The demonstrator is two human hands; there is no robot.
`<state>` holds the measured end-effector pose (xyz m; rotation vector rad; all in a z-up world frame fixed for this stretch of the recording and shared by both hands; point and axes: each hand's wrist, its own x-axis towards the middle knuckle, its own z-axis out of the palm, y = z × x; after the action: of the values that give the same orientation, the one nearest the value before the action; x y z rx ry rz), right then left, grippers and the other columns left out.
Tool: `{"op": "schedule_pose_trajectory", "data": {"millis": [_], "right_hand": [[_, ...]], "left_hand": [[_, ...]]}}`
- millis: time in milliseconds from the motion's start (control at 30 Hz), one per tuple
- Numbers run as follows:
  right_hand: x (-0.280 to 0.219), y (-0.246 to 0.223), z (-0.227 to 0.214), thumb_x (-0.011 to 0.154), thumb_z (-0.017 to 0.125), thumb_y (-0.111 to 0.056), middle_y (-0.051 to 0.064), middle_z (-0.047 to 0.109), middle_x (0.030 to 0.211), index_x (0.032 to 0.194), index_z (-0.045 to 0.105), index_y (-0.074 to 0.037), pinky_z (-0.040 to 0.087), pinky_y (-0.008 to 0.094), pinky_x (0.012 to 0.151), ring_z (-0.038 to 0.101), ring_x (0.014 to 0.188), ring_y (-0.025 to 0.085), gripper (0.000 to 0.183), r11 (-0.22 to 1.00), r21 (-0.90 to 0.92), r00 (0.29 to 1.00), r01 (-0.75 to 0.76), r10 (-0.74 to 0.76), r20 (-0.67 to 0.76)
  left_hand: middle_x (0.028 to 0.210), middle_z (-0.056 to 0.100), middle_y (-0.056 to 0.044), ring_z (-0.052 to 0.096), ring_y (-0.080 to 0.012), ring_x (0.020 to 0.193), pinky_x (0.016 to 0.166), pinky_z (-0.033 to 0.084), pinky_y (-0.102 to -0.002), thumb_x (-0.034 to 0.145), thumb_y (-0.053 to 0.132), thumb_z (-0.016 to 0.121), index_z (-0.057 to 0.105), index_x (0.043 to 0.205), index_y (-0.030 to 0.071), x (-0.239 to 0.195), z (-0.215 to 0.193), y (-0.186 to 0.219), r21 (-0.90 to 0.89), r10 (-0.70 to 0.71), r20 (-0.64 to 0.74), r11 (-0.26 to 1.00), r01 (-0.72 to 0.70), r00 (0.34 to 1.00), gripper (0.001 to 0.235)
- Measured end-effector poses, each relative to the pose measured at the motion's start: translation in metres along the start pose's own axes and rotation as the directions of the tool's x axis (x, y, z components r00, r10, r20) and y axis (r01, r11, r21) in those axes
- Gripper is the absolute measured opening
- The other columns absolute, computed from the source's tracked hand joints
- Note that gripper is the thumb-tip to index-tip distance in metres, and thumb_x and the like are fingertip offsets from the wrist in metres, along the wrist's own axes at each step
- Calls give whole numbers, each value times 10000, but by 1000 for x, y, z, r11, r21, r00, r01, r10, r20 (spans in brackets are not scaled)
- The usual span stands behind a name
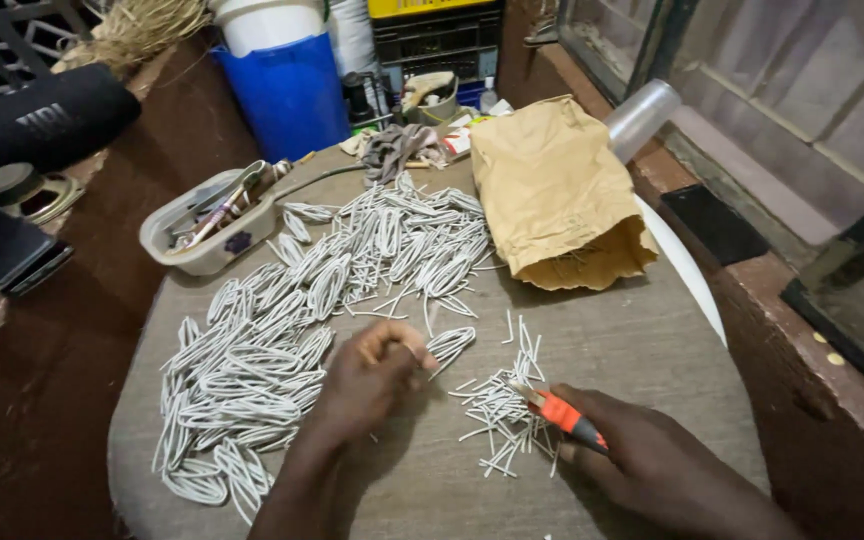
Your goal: Using hand-held wire cutters to cut individual strands of white wire from a large bundle.
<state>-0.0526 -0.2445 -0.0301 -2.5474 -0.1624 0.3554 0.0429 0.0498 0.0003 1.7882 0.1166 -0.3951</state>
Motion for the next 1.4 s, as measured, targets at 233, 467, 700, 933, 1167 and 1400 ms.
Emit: {"op": "schedule_pose_trajectory", "data": {"millis": [233, 467, 700, 933, 1167, 1400], "right_hand": [[14, -8, 18, 898, 627, -358, -38, 647, 1508, 1573, 462, -355, 520, 441, 1036, 650, 1322, 263, 695, 991, -88, 990, -100, 90, -106], [21, -12, 21, 914, 643, -401, -100, 660, 1467, 1533, 487, -396, 542, 441, 999, 645, 1318, 206, 638, 981, -117, 987, -155, 147, -72], [25, -6, 28, 903, 701, -412, -88, 653, 1456, 1527, 473, -402, 567, 460, 967, 615, 1338, 199, 664, 985, -144, 990, -97, 81, -111], [23, 2, 38, 947, 665, -471, 65, 643, 1363, 1604, 431, -247, 513, 474, 975, 646, 1150, 320, 733, 982, -183, 984, 48, -78, -161], [5, -46, 12, 821, 692, -509, -86, 815, 1186, 1346, 679, -330, 576, 348, 928, 780, 1069, 122, 554, 945, 186, 950, -269, 293, -113], [17, -34, 27, 884, 716, -458, -80, 862, 1060, 1188, 758, -314, 558, 347, 906, 784, 997, 157, 339, 954, 190, 939, -233, 271, -209]], "left_hand": [[854, 721, -158, 492, -139, 557, 550, 373, -265, 1076, -18, 583, 626, 1000, 16, -14, 42, -5, -582, -108, 342, 755, 301, 934, 93], [784, 726, -162, 548, -135, 515, 488, 493, -304, 1040, -51, 654, 668, 1018, -21, -17, 48, -10, -533, -81, 373, 797, 285, 924, 40], [793, 740, -201, 575, -158, 522, 479, 548, -312, 1023, -88, 668, 663, 1012, -49, -12, 50, -16, -493, -78, 352, 832, 256, 933, 41], [783, 755, -126, 574, -120, 567, 524, 478, -285, 1003, -28, 699, 711, 966, 19, -15, 57, -21, -409, -26, 309, 899, 158, 951, 61], [653, 541, -16, 458, -142, 597, 605, 383, -335, 1102, 216, 603, 624, 758, 119, -40, 60, -1, -112, 143, 293, 987, -115, 945, 357], [699, 611, 4, 522, -134, 645, 610, 400, -350, 1108, 248, 584, 616, 847, 149, -36, 61, -5, 169, 245, 256, 941, -293, 935, 281]]}}
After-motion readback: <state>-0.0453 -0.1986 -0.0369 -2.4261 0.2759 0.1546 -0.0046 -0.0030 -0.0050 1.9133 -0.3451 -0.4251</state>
